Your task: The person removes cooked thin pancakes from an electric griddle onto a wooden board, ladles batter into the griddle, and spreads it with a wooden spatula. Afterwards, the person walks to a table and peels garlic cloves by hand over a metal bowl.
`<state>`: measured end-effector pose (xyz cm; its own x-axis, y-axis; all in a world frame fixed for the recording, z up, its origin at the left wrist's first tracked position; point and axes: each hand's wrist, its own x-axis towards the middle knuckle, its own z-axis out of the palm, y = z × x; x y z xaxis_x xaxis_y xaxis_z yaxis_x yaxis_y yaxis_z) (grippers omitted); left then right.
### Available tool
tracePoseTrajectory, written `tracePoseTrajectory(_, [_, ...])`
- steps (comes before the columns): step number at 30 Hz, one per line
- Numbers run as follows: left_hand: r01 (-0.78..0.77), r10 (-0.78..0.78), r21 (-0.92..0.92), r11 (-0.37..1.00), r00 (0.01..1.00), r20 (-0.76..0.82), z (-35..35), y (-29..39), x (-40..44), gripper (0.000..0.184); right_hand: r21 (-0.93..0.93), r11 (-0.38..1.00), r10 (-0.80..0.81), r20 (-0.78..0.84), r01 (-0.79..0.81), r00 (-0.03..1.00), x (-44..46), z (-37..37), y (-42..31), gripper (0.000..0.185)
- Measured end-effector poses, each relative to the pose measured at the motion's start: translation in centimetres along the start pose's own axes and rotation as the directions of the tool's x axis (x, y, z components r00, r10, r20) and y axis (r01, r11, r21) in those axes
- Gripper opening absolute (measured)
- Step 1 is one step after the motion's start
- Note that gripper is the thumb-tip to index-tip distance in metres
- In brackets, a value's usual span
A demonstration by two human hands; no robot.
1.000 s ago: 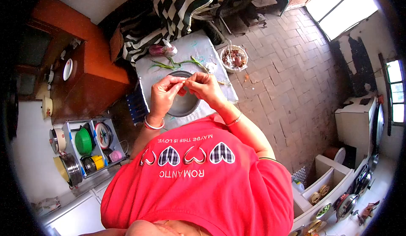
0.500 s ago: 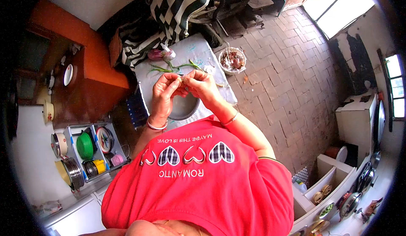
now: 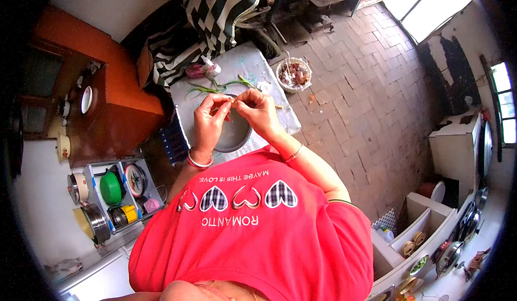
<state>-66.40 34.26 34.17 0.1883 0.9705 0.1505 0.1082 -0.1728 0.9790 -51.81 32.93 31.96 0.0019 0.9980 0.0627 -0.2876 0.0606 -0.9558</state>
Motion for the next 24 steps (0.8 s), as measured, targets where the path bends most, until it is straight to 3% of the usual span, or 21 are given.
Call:
tracePoseTrajectory(2, [0.079, -0.073, -0.122, 0.989, 0.996, 0.052, -0.1, 0.3, 0.0, 0.008, -0.026, 0.999, -0.024, -0.023, 0.024, 0.999, 0.0, 0.1, -0.3, 0.010])
tracePoseTrajectory(6, [0.308, -0.252, -0.486, 0.818, 0.951, 0.180, -0.5, 0.3, 0.2, 0.009, 0.226, 0.941, 0.248, 0.052, -0.253, 0.967, -0.1, -0.2, -1.3, 0.009])
tracePoseTrajectory(9, [0.380, -0.296, -0.580, 0.720, 0.925, 0.239, -0.9, -0.2, 0.2, 0.011, 0.394, 0.848, 0.331, 0.129, -0.355, 0.935, -0.1, -0.5, -1.0, 0.008])
tracePoseTrajectory(12, [0.386, -0.329, -0.583, 0.715, 0.921, 0.207, -0.8, 0.2, 0.2, 0.012, 0.401, 0.852, 0.322, 0.109, -0.338, 0.941, -0.3, -0.4, -0.5, 0.012])
tracePoseTrajectory(16, [0.185, -0.167, -0.440, 0.879, 0.983, 0.078, -0.5, 0.2, 0.2, 0.014, 0.161, 0.967, 0.197, 0.002, -0.195, 0.980, -0.4, 0.6, -0.4, 0.010])
tracePoseTrajectory(18, [0.205, -0.170, -0.387, 0.899, 0.978, 0.124, -1.3, -0.6, 0.2, 0.013, 0.045, 0.995, 0.084, 0.027, -0.085, 0.996, -0.4, 0.7, 0.6, 0.009])
tracePoseTrajectory(21, [0.285, -0.233, -0.411, 0.866, 0.957, 0.174, -2.1, -1.1, 0.7, 0.012, -0.011, 0.998, 0.064, 0.005, -0.064, 0.998, -0.2, 1.3, 1.0, 0.011])
tracePoseTrajectory(24, [0.360, -0.290, -0.460, 0.812, 0.932, 0.217, -2.5, -1.7, 1.0, 0.014, 0.031, 0.979, 0.203, -0.021, -0.202, 0.979, -0.2, 1.2, -0.2, 0.014])
